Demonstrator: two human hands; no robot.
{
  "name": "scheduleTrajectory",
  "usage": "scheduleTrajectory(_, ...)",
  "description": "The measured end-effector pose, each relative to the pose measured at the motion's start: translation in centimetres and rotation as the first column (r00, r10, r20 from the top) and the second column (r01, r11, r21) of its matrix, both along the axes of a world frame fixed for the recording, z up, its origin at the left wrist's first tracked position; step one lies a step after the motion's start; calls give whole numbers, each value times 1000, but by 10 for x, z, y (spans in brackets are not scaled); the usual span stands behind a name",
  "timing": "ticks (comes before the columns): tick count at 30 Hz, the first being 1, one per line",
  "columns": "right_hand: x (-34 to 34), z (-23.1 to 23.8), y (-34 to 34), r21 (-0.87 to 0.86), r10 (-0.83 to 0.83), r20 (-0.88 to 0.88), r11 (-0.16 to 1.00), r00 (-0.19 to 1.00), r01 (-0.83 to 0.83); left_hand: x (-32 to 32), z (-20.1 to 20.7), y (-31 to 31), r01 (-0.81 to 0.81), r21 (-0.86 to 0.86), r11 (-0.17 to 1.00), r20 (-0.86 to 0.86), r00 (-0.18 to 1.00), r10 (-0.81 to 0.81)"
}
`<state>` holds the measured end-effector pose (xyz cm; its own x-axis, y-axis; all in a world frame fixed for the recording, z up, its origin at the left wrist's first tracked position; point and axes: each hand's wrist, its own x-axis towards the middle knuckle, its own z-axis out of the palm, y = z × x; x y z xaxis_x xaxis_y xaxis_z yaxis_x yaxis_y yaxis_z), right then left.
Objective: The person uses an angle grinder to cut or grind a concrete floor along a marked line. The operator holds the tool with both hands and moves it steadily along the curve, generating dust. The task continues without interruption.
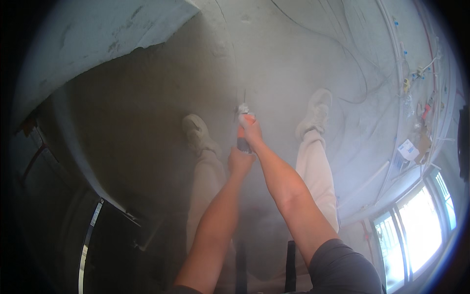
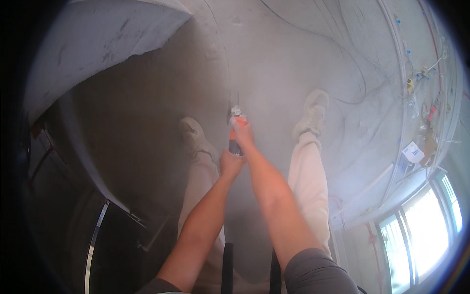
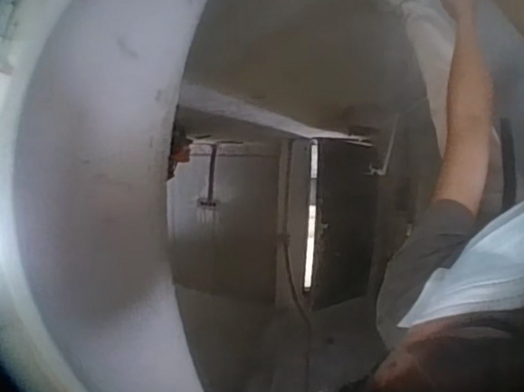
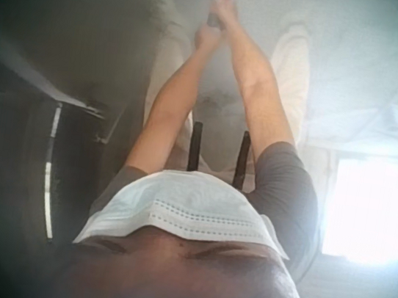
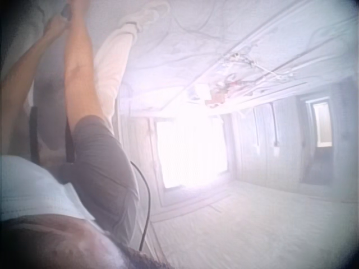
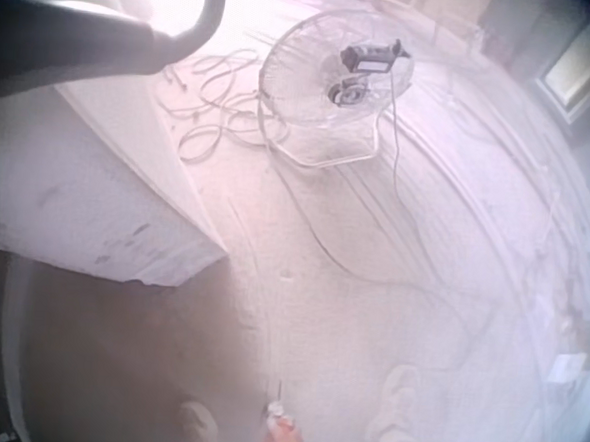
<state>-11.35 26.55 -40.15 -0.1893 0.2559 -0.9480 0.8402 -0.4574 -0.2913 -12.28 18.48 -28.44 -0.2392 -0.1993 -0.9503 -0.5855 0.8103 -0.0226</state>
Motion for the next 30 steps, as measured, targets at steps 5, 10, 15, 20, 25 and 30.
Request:
scheduleTrajectory(5, -4, -7, 5, 54, 36, 19, 998, 999, -37, -7, -6, 5, 66, -3, 998, -28, 997, -66)
scheduleTrajectory(10, -14, -16, -1, 77, 3, 72, 997, 997, -8, -7, -17, 2, -22, 8, 1000, -12, 1000, 22)
scheduleTrajectory(15, -22, -5, -2, 195, 63, 143, 977, 988, -91, 0, -24, -8, -9, 69, 998, -77, 997, 14)
scheduleTrajectory(20, -40, 9, 19, 10, -33, -82, 999, 996, 34, -15, -28, -1, 42, 105, 994, -90, 995, -33)
scheduleTrajectory(25, -62, 9, 34, 122, 31, -226, 993, 974, -3, -42, -20, 23, 9, 48, 999, 39, 999, -11)
scheduleTrajectory(30, -48, 2, 27, 32, -15, -179, 999, 984, 21, -45, -6, 25, -3, -29, 1000, 149, 989, 8)
